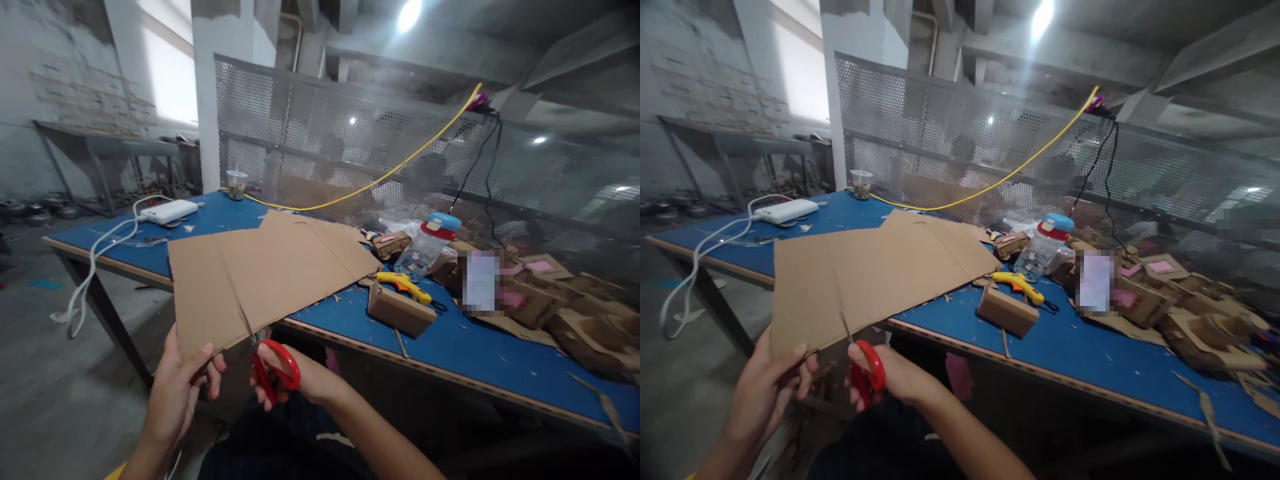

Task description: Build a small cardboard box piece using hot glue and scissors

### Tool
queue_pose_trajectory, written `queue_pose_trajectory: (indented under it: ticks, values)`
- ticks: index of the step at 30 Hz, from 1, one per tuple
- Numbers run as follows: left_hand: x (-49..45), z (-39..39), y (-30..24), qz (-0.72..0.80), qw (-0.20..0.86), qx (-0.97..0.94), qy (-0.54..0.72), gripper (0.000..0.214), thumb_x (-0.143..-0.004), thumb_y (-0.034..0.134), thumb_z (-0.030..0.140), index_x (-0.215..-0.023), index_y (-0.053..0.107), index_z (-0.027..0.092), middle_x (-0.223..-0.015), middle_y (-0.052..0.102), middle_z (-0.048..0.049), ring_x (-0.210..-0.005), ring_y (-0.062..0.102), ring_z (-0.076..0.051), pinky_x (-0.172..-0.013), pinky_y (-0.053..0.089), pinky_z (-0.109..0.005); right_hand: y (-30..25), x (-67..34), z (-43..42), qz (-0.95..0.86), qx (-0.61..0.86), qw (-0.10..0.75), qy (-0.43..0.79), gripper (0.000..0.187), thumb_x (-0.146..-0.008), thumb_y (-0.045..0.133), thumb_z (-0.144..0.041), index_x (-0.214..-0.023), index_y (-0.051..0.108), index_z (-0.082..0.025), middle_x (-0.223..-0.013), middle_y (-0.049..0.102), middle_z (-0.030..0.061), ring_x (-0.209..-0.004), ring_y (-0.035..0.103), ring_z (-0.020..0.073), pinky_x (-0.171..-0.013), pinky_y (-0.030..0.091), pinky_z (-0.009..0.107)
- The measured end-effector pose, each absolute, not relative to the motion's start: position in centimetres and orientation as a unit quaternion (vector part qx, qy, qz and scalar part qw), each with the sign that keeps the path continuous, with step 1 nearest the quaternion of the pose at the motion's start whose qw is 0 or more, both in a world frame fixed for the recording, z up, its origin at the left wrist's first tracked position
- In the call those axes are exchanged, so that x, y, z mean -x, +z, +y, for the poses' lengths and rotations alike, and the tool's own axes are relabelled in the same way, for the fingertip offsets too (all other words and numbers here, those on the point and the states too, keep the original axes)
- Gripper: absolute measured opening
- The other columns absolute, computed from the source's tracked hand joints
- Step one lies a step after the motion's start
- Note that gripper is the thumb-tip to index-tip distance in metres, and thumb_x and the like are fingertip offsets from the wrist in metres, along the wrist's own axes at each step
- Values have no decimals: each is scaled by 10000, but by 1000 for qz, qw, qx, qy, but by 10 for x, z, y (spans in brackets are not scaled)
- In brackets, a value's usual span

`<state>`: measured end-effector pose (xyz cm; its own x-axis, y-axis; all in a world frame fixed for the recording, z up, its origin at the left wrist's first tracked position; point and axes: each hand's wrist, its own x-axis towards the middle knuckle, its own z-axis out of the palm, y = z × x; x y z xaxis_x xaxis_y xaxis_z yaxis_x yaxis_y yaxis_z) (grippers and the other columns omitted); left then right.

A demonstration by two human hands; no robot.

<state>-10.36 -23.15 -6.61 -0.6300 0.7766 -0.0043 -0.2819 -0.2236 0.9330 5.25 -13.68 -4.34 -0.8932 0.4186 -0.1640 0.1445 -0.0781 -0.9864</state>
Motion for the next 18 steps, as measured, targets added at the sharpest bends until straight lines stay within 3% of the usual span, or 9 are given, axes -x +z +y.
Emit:
queue_pose_trajectory:
  ticks: [4, 7, 12, 15, 18]
  values:
    - [107, -231, -73, 515, 361, -251, 736, 631, -662, 827, 380, -1139, 448, 215, -563, 641, 46, -376, 499, -133, -327, 411, -195, -47, -47, -141, -682, 224, 110, 687, 766, -703, 474, -954, -594, 511, -197, -546, 522, -20, -468, 507, 84, -432, 329, 195]
    - [109, -232, -77, 514, 361, -258, 735, 634, -669, 825, 389, -1145, 445, 214, -565, 643, 41, -377, 509, -141, -324, 417, -202, -51, -45, -146, -707, 230, 126, 657, 726, -792, 447, -892, -578, 495, -200, -528, 504, -24, -473, 496, 89, -461, 361, 212]
    - [111, -230, -77, 516, 361, -261, 732, 635, -682, 818, 379, -1159, 431, 216, -556, 647, 45, -362, 512, -138, -332, 413, -191, -57, -42, -153, -716, 298, 120, 621, 484, -977, 498, -543, -632, 459, -206, -527, 499, -46, -457, 472, 83, -444, 340, 200]
    - [109, -230, -77, 514, 362, -262, 732, 621, -684, 813, 374, -1147, 431, 217, -552, 647, 49, -362, 511, -135, -333, 406, -185, -57, -40, -157, -707, 332, 105, 616, 373, -1006, 498, -314, -655, 449, -200, -532, 492, -60, -462, 470, 73, -455, 326, 188]
    - [107, -231, -78, 512, 363, -260, 734, 621, -686, 808, 363, -1161, 434, 222, -550, 647, 60, -361, 515, -136, -345, 414, -189, -58, -38, -159, -678, 358, 100, 634, 371, -1018, 465, -236, -650, 436, -202, -502, 453, -79, -435, 430, 63, -457, 308, 192]
